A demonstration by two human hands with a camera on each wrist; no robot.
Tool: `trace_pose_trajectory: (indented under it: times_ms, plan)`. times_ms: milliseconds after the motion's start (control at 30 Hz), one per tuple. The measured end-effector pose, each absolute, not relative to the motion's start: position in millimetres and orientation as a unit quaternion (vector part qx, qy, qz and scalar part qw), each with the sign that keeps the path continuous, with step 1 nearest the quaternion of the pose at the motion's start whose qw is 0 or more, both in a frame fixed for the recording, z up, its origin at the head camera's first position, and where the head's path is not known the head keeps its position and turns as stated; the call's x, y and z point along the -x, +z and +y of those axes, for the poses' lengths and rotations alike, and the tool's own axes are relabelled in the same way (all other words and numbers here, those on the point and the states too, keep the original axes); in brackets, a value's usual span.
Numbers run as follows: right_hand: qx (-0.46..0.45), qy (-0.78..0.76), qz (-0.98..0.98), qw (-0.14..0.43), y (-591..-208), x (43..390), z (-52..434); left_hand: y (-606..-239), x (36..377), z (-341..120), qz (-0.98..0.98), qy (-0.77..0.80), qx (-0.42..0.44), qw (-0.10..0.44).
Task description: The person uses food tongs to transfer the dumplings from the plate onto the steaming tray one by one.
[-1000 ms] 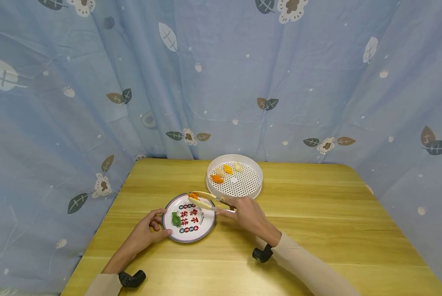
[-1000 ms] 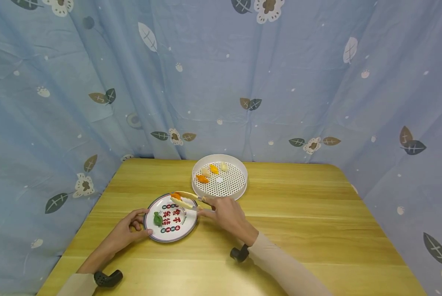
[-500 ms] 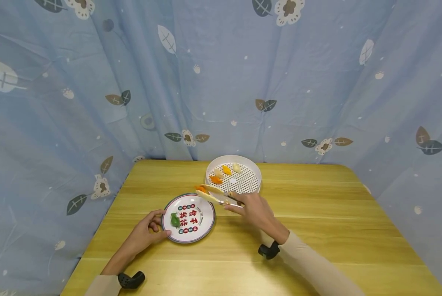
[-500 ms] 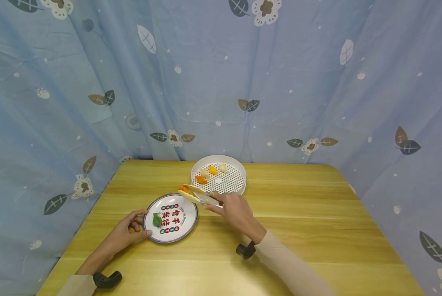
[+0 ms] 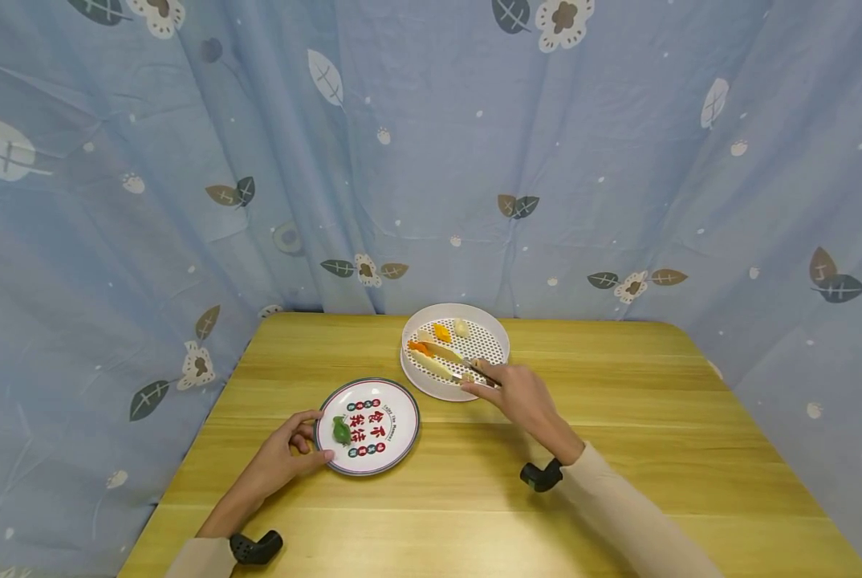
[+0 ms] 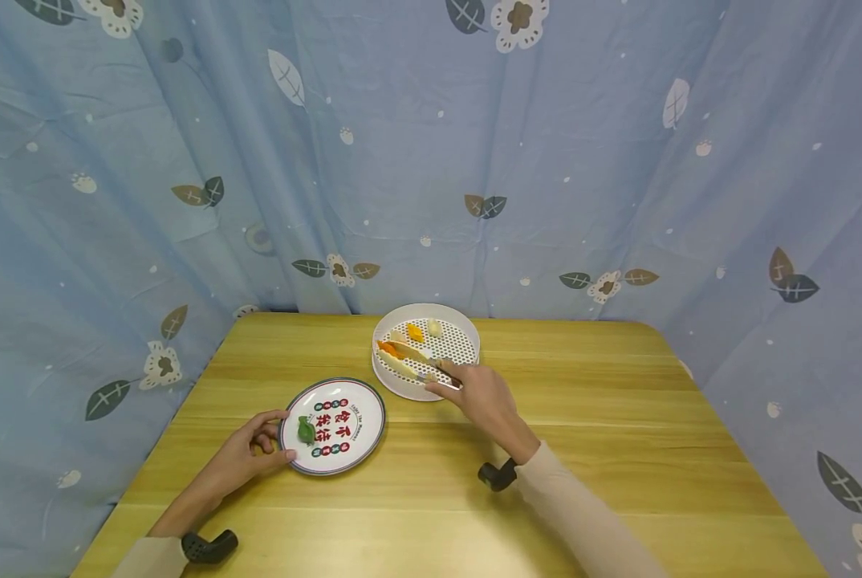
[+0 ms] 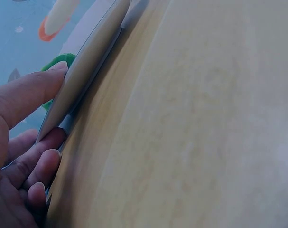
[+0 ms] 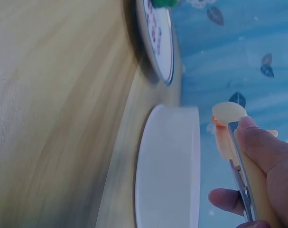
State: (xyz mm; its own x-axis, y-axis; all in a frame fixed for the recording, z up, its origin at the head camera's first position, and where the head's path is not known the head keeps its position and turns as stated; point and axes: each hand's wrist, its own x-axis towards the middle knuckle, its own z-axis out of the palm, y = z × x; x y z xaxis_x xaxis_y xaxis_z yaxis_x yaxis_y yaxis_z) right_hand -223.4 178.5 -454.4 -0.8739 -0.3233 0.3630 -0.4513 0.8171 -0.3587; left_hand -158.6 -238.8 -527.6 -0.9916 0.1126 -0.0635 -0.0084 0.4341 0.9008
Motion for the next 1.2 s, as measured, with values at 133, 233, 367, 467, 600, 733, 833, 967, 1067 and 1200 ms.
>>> trace_pose_trajectory:
  times_ms: [133, 233, 367, 467, 600, 733, 833, 967, 1067, 1200]
  plan:
    - [-0.192, 0.221, -0.946, 0.139, -458, 228, 188, -527, 158, -238, 0.845, 0.531, -0.028, 0.057]
    - [-0.187, 0.221, -0.947, 0.138, -462, 233, 195, -528, 158, -238, 0.844, 0.532, -0.026, 0.057]
    - [-0.178, 0.22, -0.95, 0.133, -465, 239, 202, -528, 158, -239, 0.841, 0.536, -0.031, 0.059]
    - [-0.169, 0.216, -0.954, 0.124, -465, 243, 205, -527, 157, -240, 0.84, 0.539, -0.035, 0.059]
    - [-0.156, 0.21, -0.959, 0.114, -464, 250, 206, -526, 157, -240, 0.839, 0.54, -0.037, 0.056]
    - [-0.142, 0.193, -0.966, 0.1, -463, 254, 207, -526, 158, -239, 0.842, 0.536, -0.036, 0.056]
    - [-0.145, 0.185, -0.968, 0.092, -463, 256, 207, -526, 158, -239, 0.843, 0.534, -0.033, 0.056]
    - [-0.148, 0.18, -0.968, 0.093, -462, 259, 206, -527, 158, -240, 0.843, 0.534, -0.035, 0.055]
    - [-0.147, 0.169, -0.97, 0.09, -462, 260, 205, -527, 158, -241, 0.841, 0.536, -0.039, 0.055]
    - [-0.145, 0.145, -0.976, 0.077, -462, 262, 203, -527, 159, -241, 0.843, 0.534, -0.039, 0.055]
